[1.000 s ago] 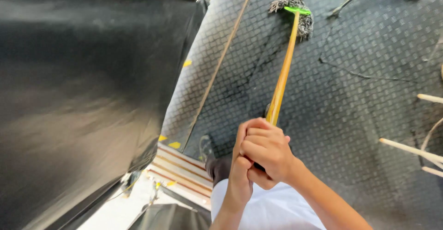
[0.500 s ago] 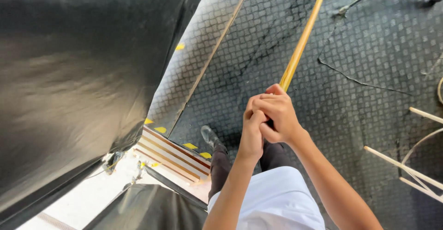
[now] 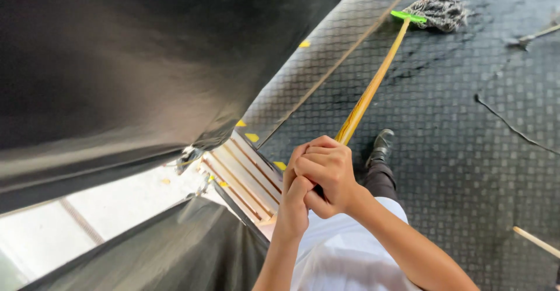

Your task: Mopping a stage area and adjusting surrounding curtains.

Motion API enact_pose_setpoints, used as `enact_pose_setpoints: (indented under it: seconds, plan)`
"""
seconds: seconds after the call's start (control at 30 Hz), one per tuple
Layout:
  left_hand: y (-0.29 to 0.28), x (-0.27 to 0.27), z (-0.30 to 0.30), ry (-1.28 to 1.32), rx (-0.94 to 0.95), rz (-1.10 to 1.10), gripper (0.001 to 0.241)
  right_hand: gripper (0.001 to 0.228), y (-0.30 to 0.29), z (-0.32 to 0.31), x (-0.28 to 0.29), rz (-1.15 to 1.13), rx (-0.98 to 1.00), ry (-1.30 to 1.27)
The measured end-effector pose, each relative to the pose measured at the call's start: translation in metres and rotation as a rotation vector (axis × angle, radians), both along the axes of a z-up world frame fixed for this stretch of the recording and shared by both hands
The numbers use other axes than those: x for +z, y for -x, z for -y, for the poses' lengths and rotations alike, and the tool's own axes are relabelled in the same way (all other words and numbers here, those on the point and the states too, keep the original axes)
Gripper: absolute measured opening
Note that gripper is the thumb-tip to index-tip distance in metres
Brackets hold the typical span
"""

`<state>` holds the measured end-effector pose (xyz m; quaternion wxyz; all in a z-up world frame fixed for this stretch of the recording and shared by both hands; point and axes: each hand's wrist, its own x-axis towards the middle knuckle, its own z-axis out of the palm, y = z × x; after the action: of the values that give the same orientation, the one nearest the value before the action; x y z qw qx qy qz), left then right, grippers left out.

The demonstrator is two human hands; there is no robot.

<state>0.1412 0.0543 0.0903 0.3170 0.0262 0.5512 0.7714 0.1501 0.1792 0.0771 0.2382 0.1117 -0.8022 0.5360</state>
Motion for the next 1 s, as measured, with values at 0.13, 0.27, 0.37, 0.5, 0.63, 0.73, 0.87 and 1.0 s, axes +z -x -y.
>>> enact_pose_setpoints:
  seconds: [0.13,0.27,0.37,0.5,0.63,0.73,0.87,1.0]
  plan:
    - [0.007,-0.013,0.015,-0.035,0.052,0.155,0.05,0.018,0.009,0.013,0.002,-0.003,0.018,-0.006]
    - [0.02,-0.008,-0.003,0.001,-0.051,0.135,0.054,0.016,0.009,-0.004,-0.001,0.01,-0.067,-0.053]
    - [0.026,0.001,-0.026,-0.012,-0.092,0.125,0.052,0.017,0.014,-0.029,0.007,-0.018,-0.059,-0.076]
    - [0.038,0.012,-0.07,-0.079,-0.105,0.245,0.056,0.022,0.026,-0.077,0.021,-0.055,0.009,-0.097]
    - [0.037,0.016,-0.117,-0.085,-0.103,0.124,0.058,0.018,0.034,-0.131,0.034,-0.072,0.064,-0.088]
    - [0.044,0.029,-0.152,0.003,-0.083,-0.107,0.056,0.018,0.045,-0.169,0.047,-0.077,0.099,-0.064]
    - [0.052,0.047,-0.177,-0.086,-0.029,0.155,0.061,0.02,0.054,-0.195,0.061,-0.082,0.133,-0.046]
    - [0.036,0.037,-0.185,-0.074,-0.016,-0.087,0.047,0.02,0.05,-0.207,0.07,-0.08,0.214,-0.042]
